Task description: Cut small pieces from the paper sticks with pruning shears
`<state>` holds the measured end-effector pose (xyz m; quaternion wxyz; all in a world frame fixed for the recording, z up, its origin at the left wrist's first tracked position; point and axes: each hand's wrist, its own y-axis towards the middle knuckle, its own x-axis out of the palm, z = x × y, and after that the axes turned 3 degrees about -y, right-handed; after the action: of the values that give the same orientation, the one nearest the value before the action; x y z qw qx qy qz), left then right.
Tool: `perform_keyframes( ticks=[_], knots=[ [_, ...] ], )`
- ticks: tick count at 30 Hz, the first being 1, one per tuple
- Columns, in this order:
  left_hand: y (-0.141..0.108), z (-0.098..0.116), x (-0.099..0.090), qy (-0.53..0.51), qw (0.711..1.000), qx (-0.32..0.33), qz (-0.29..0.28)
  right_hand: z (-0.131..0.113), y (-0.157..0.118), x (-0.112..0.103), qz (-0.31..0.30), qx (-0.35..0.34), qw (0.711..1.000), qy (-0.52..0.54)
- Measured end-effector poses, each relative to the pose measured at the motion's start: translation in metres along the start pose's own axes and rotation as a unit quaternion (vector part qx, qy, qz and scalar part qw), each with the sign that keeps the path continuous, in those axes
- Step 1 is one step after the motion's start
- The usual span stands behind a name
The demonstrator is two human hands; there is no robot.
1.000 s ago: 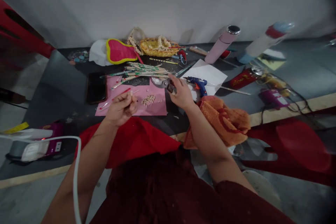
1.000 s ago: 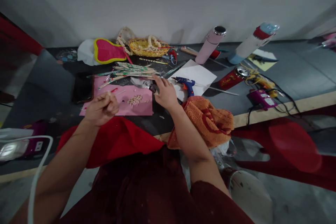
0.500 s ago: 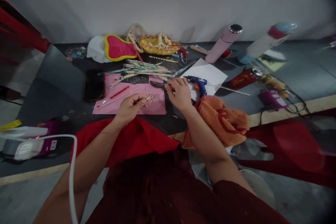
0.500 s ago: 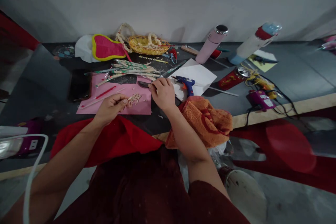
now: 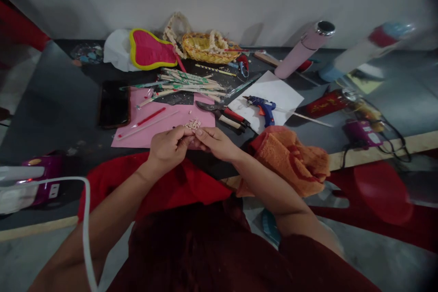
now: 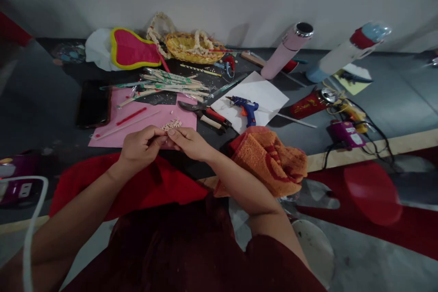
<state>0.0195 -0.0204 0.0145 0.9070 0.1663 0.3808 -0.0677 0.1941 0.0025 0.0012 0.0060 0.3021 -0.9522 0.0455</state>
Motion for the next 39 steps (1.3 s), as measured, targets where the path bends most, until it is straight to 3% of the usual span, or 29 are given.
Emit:
perform_keyframes(
  ticks=[4, 6, 12, 16, 25, 33, 39],
  knots=[
    [0.000, 0.002, 0.002, 0.020, 0.996, 0.041, 0.071, 0.002, -0.002, 0.007, 0.000, 0.039, 0.990, 0.135],
    [0.000, 0.001, 0.004, 0.025, 0.995, 0.054, 0.081, 0.003, -0.001, 0.007, -0.001, 0.058, 0.987, 0.148],
    [-0.001, -0.004, 0.005, 0.029, 0.995, 0.075, 0.062, -0.003, 0.000, -0.001, -0.017, 0.019, 0.999, 0.041],
    [-0.001, -0.005, 0.003, 0.041, 0.994, 0.080, 0.061, -0.006, 0.001, -0.004, 0.011, 0.005, 1.000, -0.019],
    [0.000, -0.011, 0.006, 0.018, 0.999, 0.016, 0.039, -0.001, 0.004, -0.016, 0.108, -0.032, 0.985, -0.133],
    [0.004, -0.015, 0.007, 0.014, 0.999, -0.039, 0.024, 0.006, 0.013, -0.026, 0.193, -0.102, 0.961, -0.170],
    [0.007, -0.017, 0.008, 0.032, 0.996, -0.081, 0.019, 0.010, 0.015, -0.029, 0.184, -0.113, 0.950, -0.225]
  ],
)
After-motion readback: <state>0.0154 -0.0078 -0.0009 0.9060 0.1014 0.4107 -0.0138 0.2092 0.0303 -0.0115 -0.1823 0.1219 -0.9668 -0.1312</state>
